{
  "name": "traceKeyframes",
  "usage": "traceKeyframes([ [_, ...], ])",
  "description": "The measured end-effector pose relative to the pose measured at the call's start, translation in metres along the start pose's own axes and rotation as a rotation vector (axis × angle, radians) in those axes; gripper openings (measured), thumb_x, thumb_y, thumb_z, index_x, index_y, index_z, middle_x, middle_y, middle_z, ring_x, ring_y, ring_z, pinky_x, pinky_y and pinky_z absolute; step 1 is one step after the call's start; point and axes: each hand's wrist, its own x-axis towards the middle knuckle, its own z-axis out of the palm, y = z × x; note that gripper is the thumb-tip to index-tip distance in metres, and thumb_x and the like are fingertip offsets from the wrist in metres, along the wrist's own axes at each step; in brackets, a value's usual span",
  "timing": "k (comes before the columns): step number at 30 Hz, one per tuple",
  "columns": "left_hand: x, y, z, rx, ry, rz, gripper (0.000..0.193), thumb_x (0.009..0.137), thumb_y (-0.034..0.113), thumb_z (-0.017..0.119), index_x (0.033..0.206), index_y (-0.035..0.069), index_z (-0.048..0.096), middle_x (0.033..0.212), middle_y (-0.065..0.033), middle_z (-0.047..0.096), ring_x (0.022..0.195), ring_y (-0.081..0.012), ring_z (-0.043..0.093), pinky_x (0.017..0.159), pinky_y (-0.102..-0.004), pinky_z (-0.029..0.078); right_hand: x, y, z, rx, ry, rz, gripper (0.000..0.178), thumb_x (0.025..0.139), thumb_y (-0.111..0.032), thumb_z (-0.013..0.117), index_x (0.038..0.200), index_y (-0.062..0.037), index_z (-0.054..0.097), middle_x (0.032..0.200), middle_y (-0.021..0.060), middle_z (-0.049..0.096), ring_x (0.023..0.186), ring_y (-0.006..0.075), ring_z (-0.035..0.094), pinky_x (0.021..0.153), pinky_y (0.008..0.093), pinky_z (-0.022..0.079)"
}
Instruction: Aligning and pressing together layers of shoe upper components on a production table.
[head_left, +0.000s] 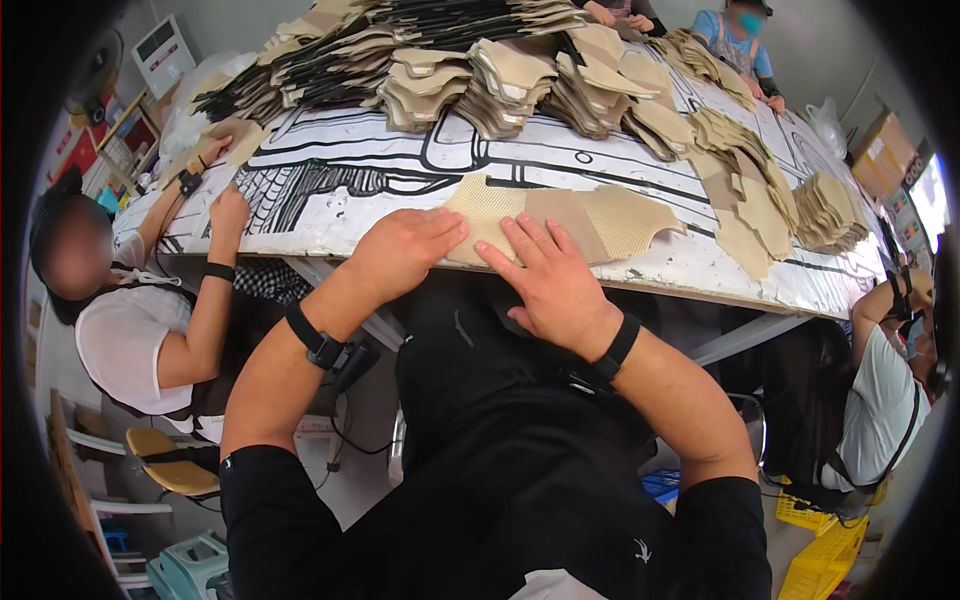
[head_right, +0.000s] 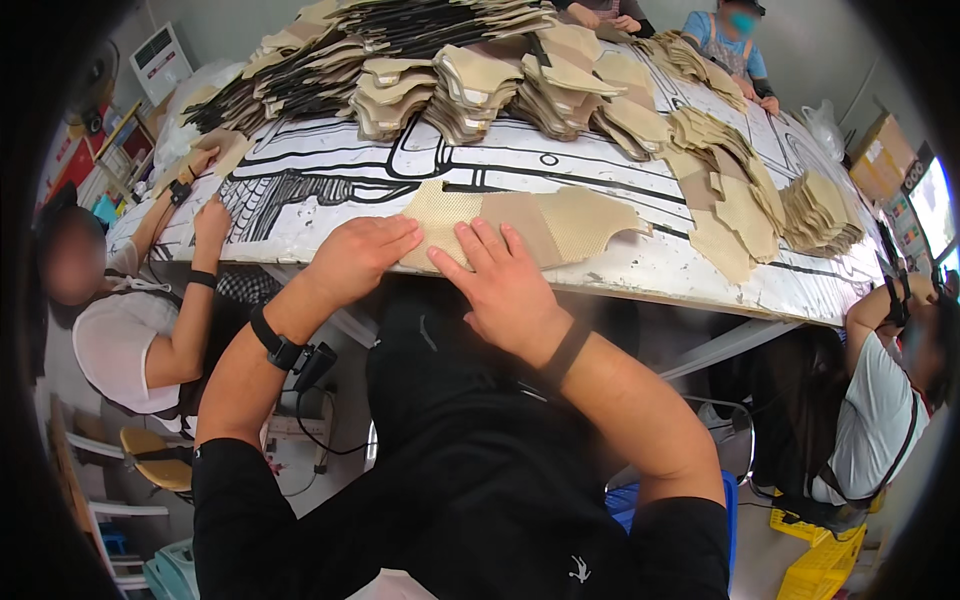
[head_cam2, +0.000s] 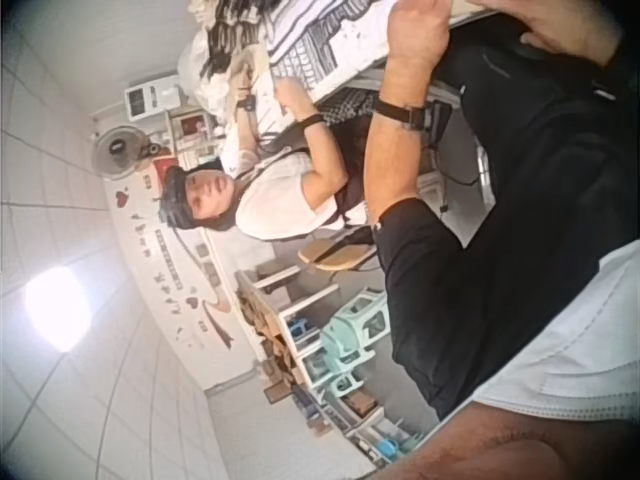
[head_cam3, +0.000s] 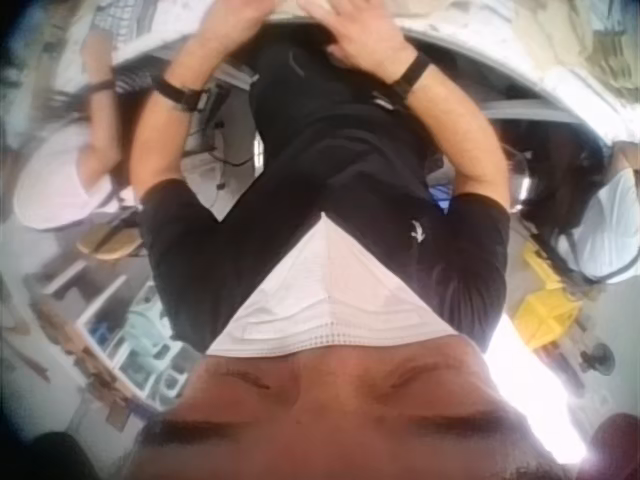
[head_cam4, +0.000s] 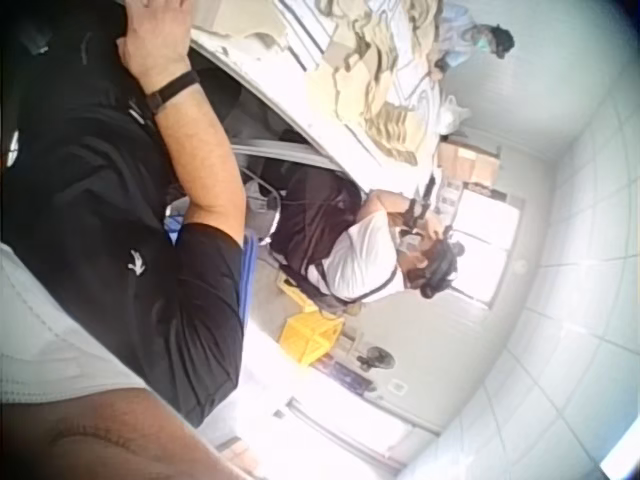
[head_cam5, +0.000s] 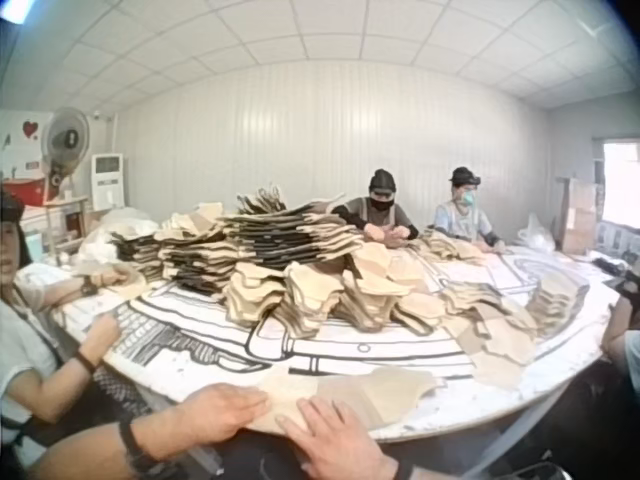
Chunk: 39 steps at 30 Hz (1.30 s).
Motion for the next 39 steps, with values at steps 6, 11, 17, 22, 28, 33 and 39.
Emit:
traceKeyframes([
  [6,0.008,0.025,-0.016,-0.172,0.04,-0.233,0.053,0.08,0.011,0.069,0.131,-0.004,0.067,0.141,-0.0243,0.064,0.138,-0.04,0.057,0.118,-0.0493,0.044,0.002,-0.009,0.005,0.011,0.007,0.045,0.098,0.07,-0.035,0.091,0.155,-0.0159,0.048,0.157,0.0215,0.047,0.149,0.041,0.041,0.121,0.0609,0.03],
  [11,0.026,0.079,0.006,-0.266,-0.142,-0.237,0.102,0.092,0.053,0.071,0.162,-0.006,0.026,0.164,-0.0322,0.035,0.155,-0.0461,0.032,0.128,-0.0555,0.025,0.0,-0.004,0.004,-0.04,-0.032,0.085,0.098,0.073,-0.04,0.088,0.151,0.0013,0.046,0.156,0.0238,0.047,0.149,0.0433,0.04,0.124,0.0597,0.03],
  [17,0.025,0.068,0.009,-0.142,-0.234,-0.193,0.107,0.088,0.065,0.071,0.159,-0.005,0.034,0.163,-0.0305,0.038,0.154,-0.0458,0.034,0.128,-0.0559,0.024,-0.051,0.039,-0.025,-0.046,-0.03,0.134,0.093,0.076,-0.037,0.089,0.15,0.0005,0.047,0.156,0.0211,0.051,0.149,0.0371,0.044,0.125,0.0515,0.032],
  [22,0.039,0.031,-0.008,-0.101,-0.319,-0.268,0.08,0.086,0.05,0.075,0.143,-0.003,0.057,0.157,-0.0261,0.05,0.151,-0.0425,0.041,0.126,-0.0554,0.029,-0.072,0.065,-0.07,0.11,0.051,0.104,0.064,0.08,-0.016,0.081,0.14,-0.0063,0.061,0.148,0.0151,0.06,0.143,0.0357,0.052,0.123,0.0523,0.036],
  [28,0.093,0.066,0.02,-0.267,-0.247,-0.261,0.083,0.091,0.051,0.07,0.153,0.0,0.048,0.159,-0.0261,0.047,0.152,-0.0402,0.039,0.127,-0.0549,0.026,-0.076,0.095,-0.076,0.205,0.139,0.12,0.051,0.08,0.003,0.071,0.129,-0.0079,0.069,0.133,0.0116,0.069,0.127,0.0342,0.062,0.111,0.0467,0.048],
  [33,0.086,0.079,0.038,-0.169,-0.162,-0.106,0.095,0.087,0.057,0.071,0.16,0.005,0.041,0.163,-0.0224,0.044,0.154,-0.0372,0.037,0.128,-0.0563,0.023,-0.058,0.112,-0.066,0.207,0.086,-0.044,0.033,0.083,0.001,0.072,0.116,-0.0065,0.072,0.121,0.0119,0.073,0.115,0.0351,0.067,0.1,0.0451,0.053],
  [39,0.081,0.071,0.034,-0.152,-0.155,-0.003,0.096,0.081,0.06,0.075,0.154,0.003,0.049,0.163,-0.0195,0.044,0.153,-0.0349,0.039,0.127,-0.0567,0.025,-0.034,0.099,-0.06,0.235,-0.102,0.267,0.011,0.099,-0.006,0.062,0.109,-0.0052,0.066,0.092,0.0187,0.073,0.083,0.0409,0.07,0.076,0.0478,0.057],
])
